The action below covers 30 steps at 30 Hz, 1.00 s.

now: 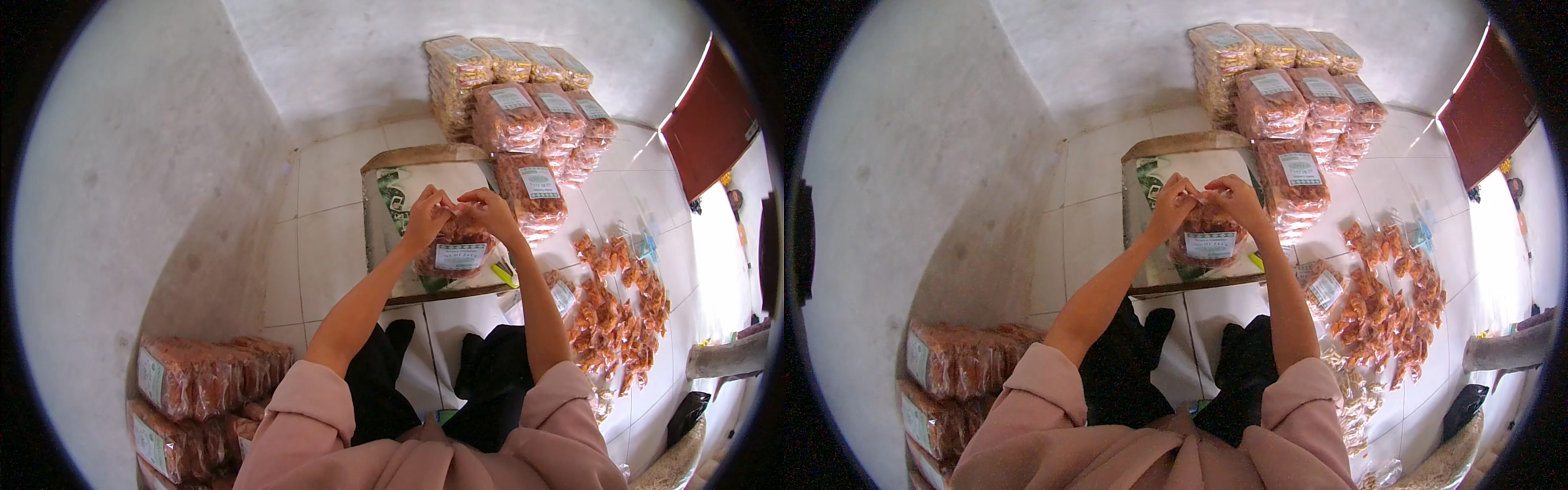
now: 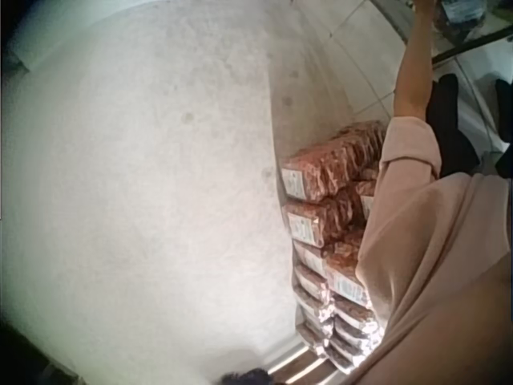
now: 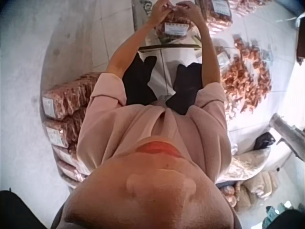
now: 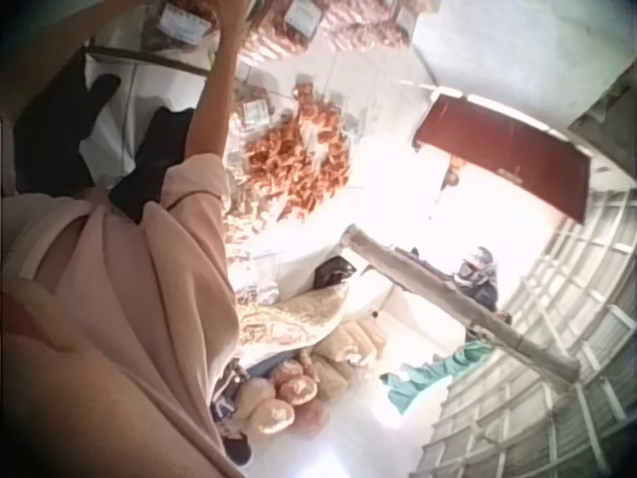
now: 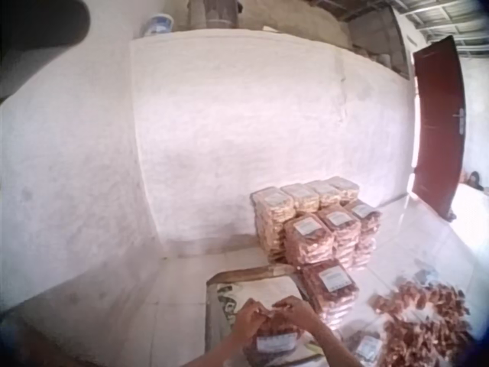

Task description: The person applies stickers to plastic bags containing food snacks using a labeling tool. They handle the bags one by one, applying a label to the front, and then stack them onto a cardboard sheet on the floor.

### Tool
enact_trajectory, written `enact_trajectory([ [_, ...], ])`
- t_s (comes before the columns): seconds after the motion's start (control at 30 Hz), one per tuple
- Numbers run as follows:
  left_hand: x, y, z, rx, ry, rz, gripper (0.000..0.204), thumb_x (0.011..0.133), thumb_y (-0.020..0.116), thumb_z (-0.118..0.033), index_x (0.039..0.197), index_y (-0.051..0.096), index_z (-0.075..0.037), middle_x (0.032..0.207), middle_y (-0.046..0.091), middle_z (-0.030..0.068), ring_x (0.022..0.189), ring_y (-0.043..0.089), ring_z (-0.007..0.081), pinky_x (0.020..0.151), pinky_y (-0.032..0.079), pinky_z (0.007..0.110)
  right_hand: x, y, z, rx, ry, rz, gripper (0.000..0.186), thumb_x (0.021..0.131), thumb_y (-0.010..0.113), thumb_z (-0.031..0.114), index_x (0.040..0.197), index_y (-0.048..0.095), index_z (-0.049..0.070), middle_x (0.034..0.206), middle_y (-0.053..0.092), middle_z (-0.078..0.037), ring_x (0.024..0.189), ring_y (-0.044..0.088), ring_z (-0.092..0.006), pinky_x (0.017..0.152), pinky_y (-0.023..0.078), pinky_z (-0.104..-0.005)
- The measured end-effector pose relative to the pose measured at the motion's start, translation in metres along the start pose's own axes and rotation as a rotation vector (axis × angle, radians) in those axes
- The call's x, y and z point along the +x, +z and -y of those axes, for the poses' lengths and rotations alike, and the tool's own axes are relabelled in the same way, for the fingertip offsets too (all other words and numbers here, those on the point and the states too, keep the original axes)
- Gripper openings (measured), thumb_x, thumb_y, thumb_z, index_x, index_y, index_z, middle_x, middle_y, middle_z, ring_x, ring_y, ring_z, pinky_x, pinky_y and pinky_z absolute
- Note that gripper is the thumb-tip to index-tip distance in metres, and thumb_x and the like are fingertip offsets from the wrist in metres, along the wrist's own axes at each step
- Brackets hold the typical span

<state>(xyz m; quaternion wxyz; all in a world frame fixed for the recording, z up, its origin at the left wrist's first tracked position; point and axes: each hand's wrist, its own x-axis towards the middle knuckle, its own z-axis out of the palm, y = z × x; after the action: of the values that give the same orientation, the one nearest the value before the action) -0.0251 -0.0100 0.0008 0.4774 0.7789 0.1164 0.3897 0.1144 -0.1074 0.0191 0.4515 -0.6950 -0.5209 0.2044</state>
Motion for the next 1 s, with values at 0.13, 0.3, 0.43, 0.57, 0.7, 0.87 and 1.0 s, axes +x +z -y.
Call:
enact_trajectory([
  [0.13, -0.002, -0.003, 0.002, -0.032, 0.026, 0.001, 0.007, 0.071, 0.051, 0.006, 0.073, 0.051, -0.001, 0.078, 0.045, 0.0061, 0.074, 0.049, 0.0157, 0.065, 0.043, 0.028, -0.001, 0.001, 0.005, -0.049, 0.001, 0.033, 0.026, 0.076, 0.064, 0.021, 0.094, 0.062, 0.003, 0.092, 0.058, -0.007, 0.083, 0.056, -0.0163, 0.076, 0.043, -0.0268],
  [0.3, -0.001, -0.003, 0.001, 0.034, 0.045, -0.001, 0.009, 0.072, 0.052, 0.004, 0.077, 0.049, -0.002, 0.079, 0.046, 0.0044, 0.074, 0.049, 0.0139, 0.067, 0.042, 0.025, -0.005, 0.003, 0.006, 0.143, -0.092, 0.0, 0.022, 0.074, 0.066, 0.017, 0.091, 0.062, 0.004, 0.088, 0.059, -0.007, 0.082, 0.057, -0.0164, 0.073, 0.044, -0.027],
  [0.43, 0.0, -0.001, 0.007, -0.097, -0.085, 0.019, 0.012, 0.075, 0.054, 0.001, 0.082, 0.046, -0.004, 0.08, 0.046, 0.0008, 0.076, 0.047, 0.01, 0.069, 0.042, 0.023, -0.002, 0.006, 0.003, 0.075, -0.118, -0.096, 0.014, 0.073, 0.064, 0.008, 0.085, 0.062, 0.004, 0.08, 0.059, -0.01, 0.074, 0.059, -0.0223, 0.067, 0.047, -0.0285],
  [0.57, 0.0, 0.0, 0.012, -0.139, -0.14, 0.045, 0.013, 0.077, 0.056, -0.001, 0.085, 0.046, -0.005, 0.08, 0.045, -0.0011, 0.076, 0.046, 0.0082, 0.069, 0.042, 0.023, -0.001, 0.008, 0.0, -0.067, -0.207, -0.199, 0.011, 0.073, 0.059, 0.001, 0.084, 0.06, 0.003, 0.077, 0.058, -0.011, 0.069, 0.059, -0.023, 0.062, 0.047, -0.0292],
  [0.7, 0.0, -0.003, 0.014, -0.18, -0.128, 0.041, 0.012, 0.079, 0.055, -0.002, 0.086, 0.047, -0.006, 0.081, 0.045, -0.0015, 0.076, 0.045, 0.0076, 0.067, 0.04, 0.022, -0.002, 0.016, 0.006, -0.04, -0.248, -0.262, 0.012, 0.072, 0.057, -0.002, 0.082, 0.06, 0.003, 0.076, 0.057, -0.01, 0.069, 0.059, -0.0215, 0.061, 0.046, -0.0282],
  [0.87, 0.002, -0.006, 0.012, -0.148, -0.134, 0.052, 0.012, 0.078, 0.055, -0.001, 0.085, 0.047, -0.005, 0.08, 0.043, -0.0007, 0.076, 0.044, 0.0076, 0.065, 0.037, 0.021, -0.002, 0.02, 0.007, -0.035, -0.278, -0.253, 0.011, 0.072, 0.058, -0.001, 0.081, 0.061, 0.003, 0.076, 0.056, -0.008, 0.07, 0.058, -0.0201, 0.061, 0.046, -0.0266],
  [1.0, 0.002, -0.001, 0.008, 0.015, 0.029, 0.031, 0.01, 0.074, 0.058, 0.002, 0.076, 0.049, -0.003, 0.076, 0.042, 0.0022, 0.071, 0.044, 0.0111, 0.063, 0.037, 0.023, 0.005, 0.01, -0.01, 0.306, -0.135, -0.128, 0.012, 0.075, 0.061, 0.011, 0.084, 0.062, 0.004, 0.082, 0.059, -0.009, 0.072, 0.058, -0.0204, 0.065, 0.046, -0.0259],
])
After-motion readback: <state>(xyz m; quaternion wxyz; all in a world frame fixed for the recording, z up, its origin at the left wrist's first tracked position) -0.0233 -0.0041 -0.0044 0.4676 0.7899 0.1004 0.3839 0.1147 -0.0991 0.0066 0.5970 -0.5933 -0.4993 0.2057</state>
